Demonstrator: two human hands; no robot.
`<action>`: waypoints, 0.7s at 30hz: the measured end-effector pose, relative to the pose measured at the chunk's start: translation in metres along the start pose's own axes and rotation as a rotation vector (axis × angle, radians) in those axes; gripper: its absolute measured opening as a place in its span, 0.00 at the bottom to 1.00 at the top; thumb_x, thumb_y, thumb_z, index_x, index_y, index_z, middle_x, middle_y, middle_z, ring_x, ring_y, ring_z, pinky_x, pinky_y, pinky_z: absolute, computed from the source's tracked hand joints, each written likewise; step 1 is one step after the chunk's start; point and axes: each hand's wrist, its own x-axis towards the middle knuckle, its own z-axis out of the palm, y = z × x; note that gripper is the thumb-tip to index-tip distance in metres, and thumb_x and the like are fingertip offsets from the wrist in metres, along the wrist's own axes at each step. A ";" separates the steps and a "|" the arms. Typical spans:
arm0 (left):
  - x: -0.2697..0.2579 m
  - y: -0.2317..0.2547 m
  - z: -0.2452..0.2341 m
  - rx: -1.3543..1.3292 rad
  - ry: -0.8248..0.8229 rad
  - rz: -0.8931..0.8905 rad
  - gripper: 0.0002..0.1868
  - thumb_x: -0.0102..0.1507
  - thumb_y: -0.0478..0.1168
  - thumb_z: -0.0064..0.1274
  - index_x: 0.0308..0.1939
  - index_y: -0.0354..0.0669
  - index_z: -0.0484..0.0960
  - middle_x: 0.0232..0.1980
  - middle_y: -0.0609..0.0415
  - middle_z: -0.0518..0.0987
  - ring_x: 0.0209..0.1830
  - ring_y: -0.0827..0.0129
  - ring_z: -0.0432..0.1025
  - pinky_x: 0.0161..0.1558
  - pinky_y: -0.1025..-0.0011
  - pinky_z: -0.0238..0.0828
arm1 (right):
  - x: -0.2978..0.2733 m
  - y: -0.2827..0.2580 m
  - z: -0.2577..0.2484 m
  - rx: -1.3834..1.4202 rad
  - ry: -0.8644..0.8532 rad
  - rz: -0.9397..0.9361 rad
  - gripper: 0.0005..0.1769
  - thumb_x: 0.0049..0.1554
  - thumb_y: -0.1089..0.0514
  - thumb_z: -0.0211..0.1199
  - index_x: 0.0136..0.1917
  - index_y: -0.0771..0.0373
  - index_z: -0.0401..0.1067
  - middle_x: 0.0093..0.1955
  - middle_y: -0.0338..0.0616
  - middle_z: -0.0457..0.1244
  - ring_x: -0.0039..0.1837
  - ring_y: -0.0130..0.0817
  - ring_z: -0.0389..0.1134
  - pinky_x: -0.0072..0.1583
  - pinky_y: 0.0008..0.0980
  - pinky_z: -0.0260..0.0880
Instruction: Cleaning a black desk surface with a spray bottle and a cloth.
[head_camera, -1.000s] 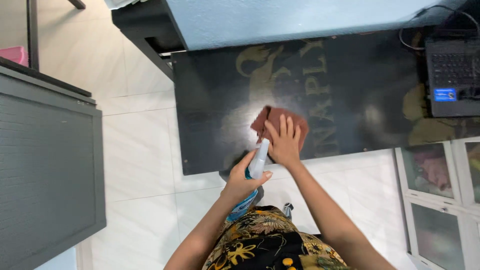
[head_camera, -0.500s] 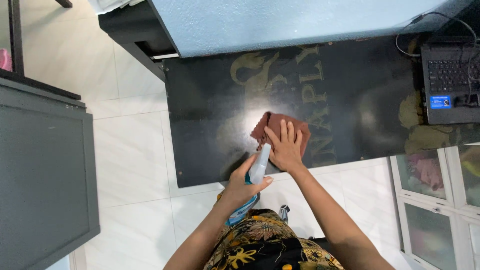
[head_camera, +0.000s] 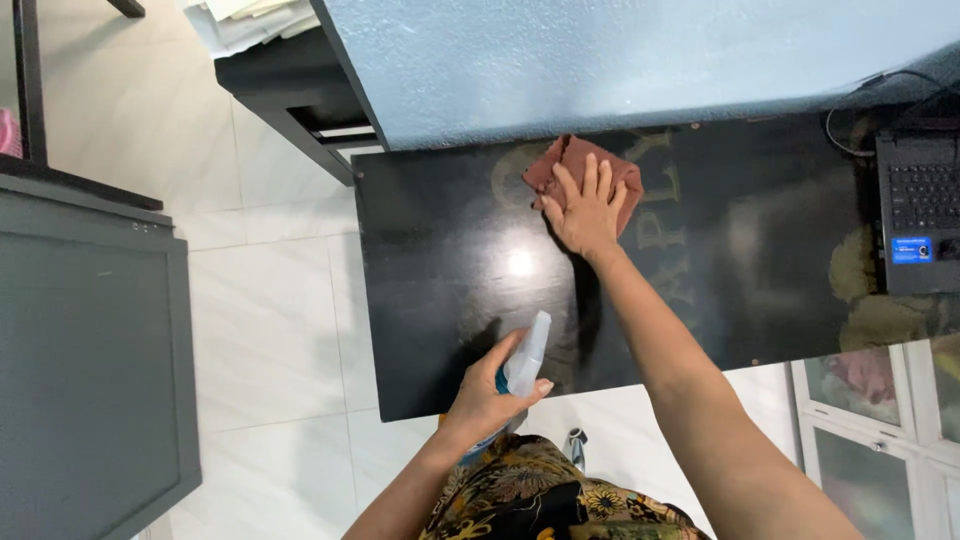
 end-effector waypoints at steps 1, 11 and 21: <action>-0.001 0.000 -0.001 0.002 0.002 0.030 0.48 0.55 0.53 0.64 0.76 0.44 0.63 0.70 0.45 0.73 0.68 0.59 0.70 0.65 0.60 0.65 | 0.010 0.000 -0.001 -0.002 -0.005 0.008 0.38 0.62 0.31 0.50 0.81 0.43 0.54 0.86 0.59 0.34 0.85 0.61 0.30 0.75 0.70 0.26; -0.037 -0.007 0.025 0.091 0.051 0.114 0.46 0.55 0.52 0.65 0.74 0.41 0.65 0.68 0.44 0.74 0.67 0.60 0.70 0.64 0.63 0.65 | -0.037 0.003 0.010 0.029 0.071 -0.024 0.37 0.63 0.33 0.51 0.81 0.43 0.54 0.85 0.60 0.36 0.84 0.62 0.32 0.76 0.70 0.28; -0.041 -0.041 0.091 0.114 0.016 0.126 0.47 0.56 0.51 0.66 0.75 0.43 0.62 0.71 0.45 0.71 0.70 0.59 0.68 0.65 0.61 0.66 | -0.284 0.031 0.010 0.005 0.071 -0.125 0.35 0.61 0.38 0.55 0.79 0.40 0.57 0.84 0.59 0.40 0.83 0.63 0.35 0.75 0.69 0.30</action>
